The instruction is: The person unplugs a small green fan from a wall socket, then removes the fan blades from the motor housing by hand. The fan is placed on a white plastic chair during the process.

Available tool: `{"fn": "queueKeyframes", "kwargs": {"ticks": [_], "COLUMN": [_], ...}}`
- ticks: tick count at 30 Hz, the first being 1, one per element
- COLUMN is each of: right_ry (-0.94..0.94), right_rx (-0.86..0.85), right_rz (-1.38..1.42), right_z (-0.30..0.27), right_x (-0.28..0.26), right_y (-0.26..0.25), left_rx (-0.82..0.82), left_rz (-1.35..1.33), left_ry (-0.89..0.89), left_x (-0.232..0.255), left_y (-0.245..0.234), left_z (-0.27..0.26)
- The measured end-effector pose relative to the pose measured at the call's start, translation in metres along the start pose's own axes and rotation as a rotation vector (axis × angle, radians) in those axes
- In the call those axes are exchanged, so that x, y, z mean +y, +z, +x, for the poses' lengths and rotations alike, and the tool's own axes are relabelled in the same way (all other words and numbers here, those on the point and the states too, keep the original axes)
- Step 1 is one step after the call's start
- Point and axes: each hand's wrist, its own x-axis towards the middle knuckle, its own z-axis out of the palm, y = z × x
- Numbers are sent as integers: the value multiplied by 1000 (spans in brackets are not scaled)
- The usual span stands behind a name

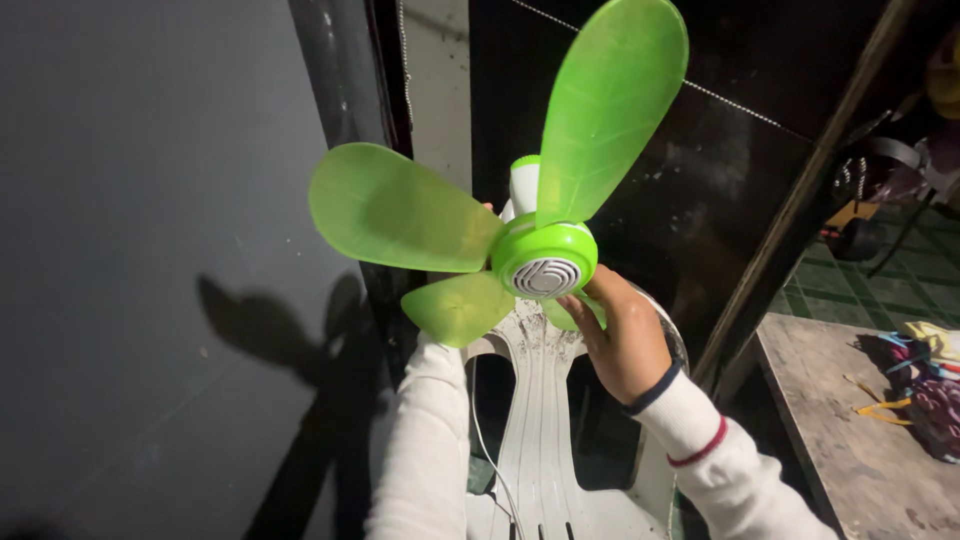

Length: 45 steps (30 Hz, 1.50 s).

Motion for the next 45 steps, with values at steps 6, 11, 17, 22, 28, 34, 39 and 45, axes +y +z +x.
{"fn": "queueKeyframes", "kwargs": {"ticks": [6,11,17,22,28,34,39,45], "right_ry": [3,-31,-61,-6,9,-5,-22,-39], "right_rx": [-13,1,11,17,25,87,94,109], "right_rz": [-69,-48,-37,-4,-4,141,205,149], "right_z": [-2,-3,-3,2,5,7,6,-12], "right_x": [3,6,6,8,15,16,-10,-64], "right_y": [-1,0,-1,-5,-9,-13,-33,-62], "left_rx": [-20,-17,-14,-2,98,180,180,115], "left_rz": [-34,-66,-87,-91,-86,-97,-97,-118], "left_ry": [8,21,42,57,105,136,176,227], "left_x": [-5,-9,-6,1,17,33,58,97], "left_y": [7,13,21,22,12,-9,-19,-21], "left_z": [14,21,23,29,33,35,27,-3]}}
